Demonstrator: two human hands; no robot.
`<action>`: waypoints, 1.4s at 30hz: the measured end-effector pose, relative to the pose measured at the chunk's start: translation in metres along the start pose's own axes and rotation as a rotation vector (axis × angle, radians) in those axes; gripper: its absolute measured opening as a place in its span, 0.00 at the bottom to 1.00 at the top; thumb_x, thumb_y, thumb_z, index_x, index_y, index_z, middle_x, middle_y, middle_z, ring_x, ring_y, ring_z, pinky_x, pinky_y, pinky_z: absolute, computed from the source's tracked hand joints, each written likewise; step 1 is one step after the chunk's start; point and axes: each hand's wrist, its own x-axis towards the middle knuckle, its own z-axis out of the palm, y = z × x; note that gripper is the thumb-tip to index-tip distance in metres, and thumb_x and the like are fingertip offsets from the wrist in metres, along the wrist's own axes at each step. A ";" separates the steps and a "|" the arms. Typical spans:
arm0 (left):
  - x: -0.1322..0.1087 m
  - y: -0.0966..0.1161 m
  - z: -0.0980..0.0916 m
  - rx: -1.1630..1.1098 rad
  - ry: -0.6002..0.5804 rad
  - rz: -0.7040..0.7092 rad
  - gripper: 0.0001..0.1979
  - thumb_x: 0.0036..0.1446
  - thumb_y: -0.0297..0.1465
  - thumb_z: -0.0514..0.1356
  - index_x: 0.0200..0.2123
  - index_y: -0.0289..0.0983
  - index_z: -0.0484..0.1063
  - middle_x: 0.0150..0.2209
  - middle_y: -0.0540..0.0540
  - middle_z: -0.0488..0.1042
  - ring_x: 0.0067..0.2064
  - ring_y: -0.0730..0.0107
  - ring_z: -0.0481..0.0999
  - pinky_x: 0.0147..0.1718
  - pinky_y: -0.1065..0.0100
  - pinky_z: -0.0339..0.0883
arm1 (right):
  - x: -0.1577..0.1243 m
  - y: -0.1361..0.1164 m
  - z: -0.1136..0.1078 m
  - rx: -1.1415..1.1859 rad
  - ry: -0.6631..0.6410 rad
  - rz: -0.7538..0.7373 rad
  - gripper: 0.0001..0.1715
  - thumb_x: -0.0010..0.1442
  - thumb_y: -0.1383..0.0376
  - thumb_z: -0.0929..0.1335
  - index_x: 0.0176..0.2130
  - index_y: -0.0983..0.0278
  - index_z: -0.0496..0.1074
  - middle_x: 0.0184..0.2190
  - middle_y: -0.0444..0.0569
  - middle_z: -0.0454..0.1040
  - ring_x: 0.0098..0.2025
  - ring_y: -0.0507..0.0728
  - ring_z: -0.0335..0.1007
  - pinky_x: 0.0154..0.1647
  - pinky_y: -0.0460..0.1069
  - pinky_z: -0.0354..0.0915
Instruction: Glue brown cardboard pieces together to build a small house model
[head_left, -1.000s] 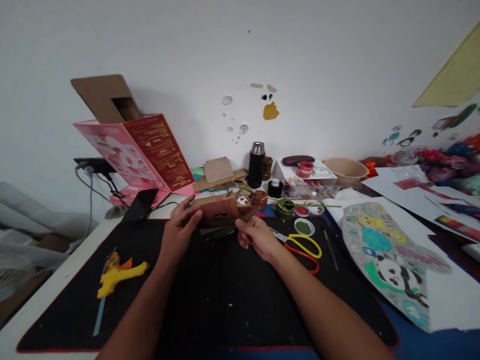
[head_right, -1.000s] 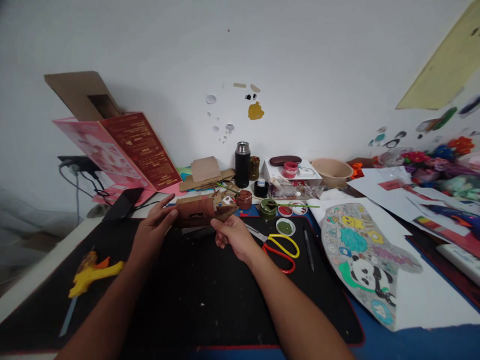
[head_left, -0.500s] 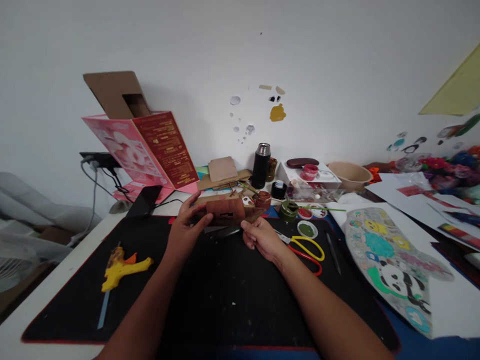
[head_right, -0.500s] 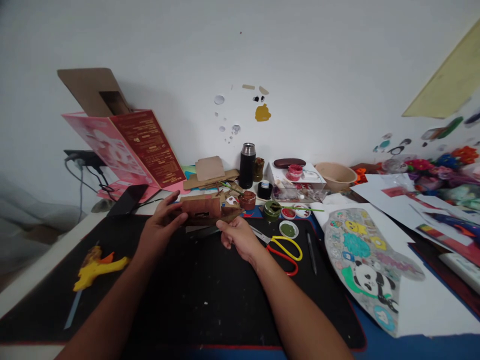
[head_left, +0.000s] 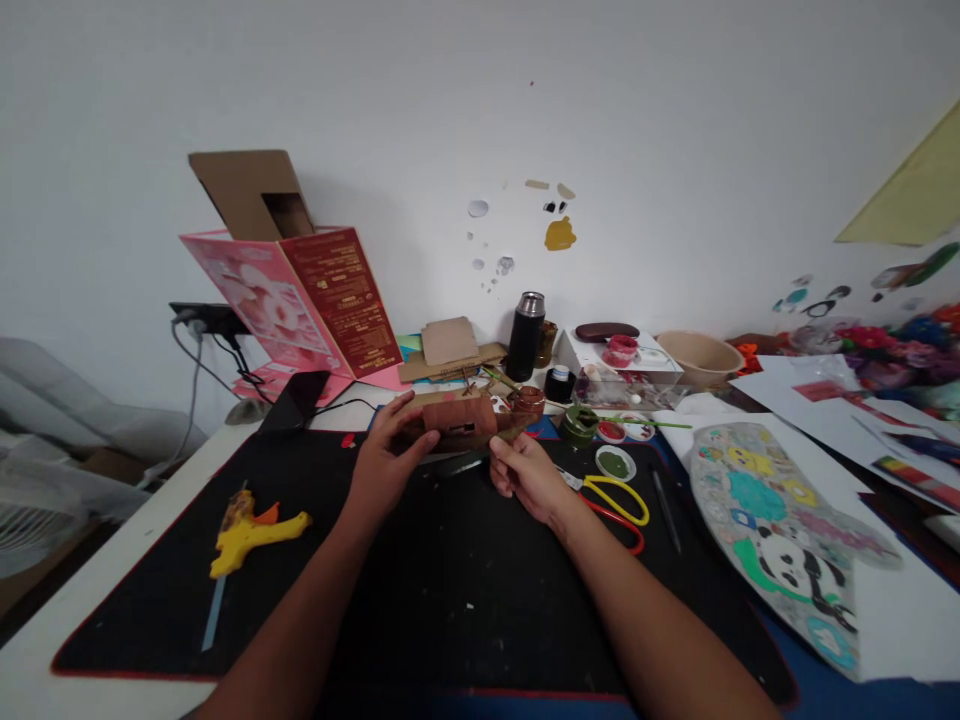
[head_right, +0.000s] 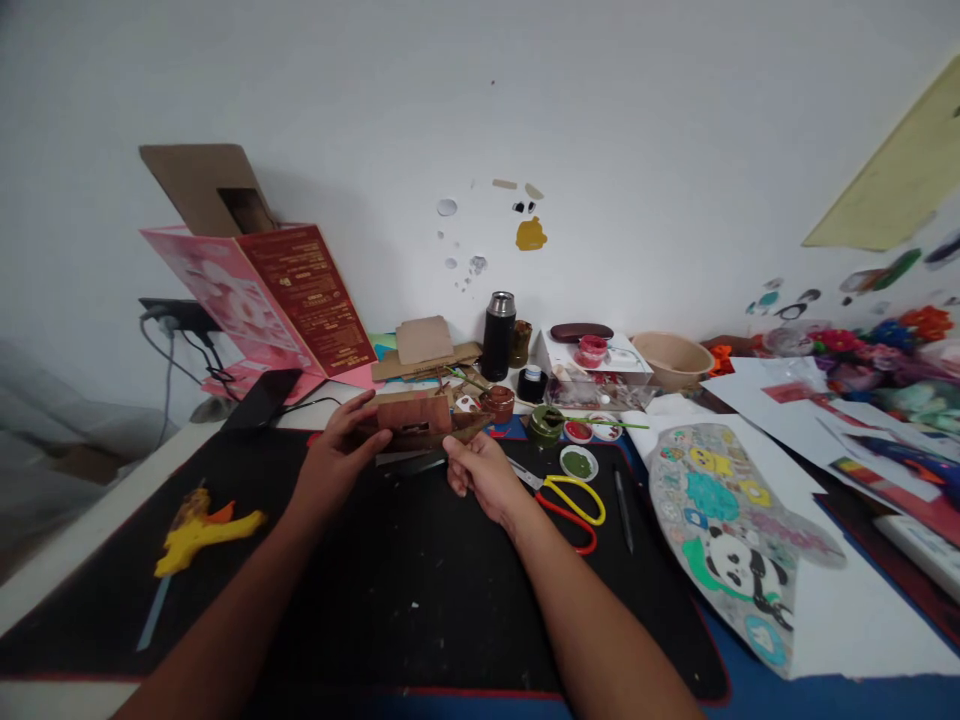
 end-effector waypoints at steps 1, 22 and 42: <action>-0.001 -0.001 0.001 0.002 0.012 0.009 0.20 0.57 0.46 0.69 0.49 0.42 0.79 0.64 0.40 0.71 0.67 0.50 0.70 0.66 0.46 0.64 | 0.000 0.000 0.000 0.020 0.010 0.003 0.32 0.52 0.45 0.80 0.28 0.61 0.62 0.18 0.35 0.62 0.15 0.47 0.55 0.14 0.43 0.49; -0.009 0.001 0.008 0.013 0.045 0.048 0.19 0.60 0.44 0.68 0.52 0.45 0.79 0.68 0.42 0.67 0.68 0.51 0.69 0.65 0.46 0.65 | 0.000 0.000 0.001 0.096 0.037 0.043 0.32 0.52 0.44 0.80 0.34 0.60 0.64 0.21 0.37 0.66 0.17 0.47 0.57 0.14 0.42 0.49; -0.006 0.007 0.004 0.224 0.229 0.111 0.17 0.61 0.42 0.67 0.50 0.42 0.80 0.64 0.41 0.70 0.63 0.51 0.73 0.61 0.50 0.69 | -0.008 0.007 0.018 -0.365 -0.036 -0.035 0.30 0.60 0.46 0.74 0.52 0.64 0.75 0.18 0.34 0.67 0.15 0.49 0.60 0.15 0.44 0.54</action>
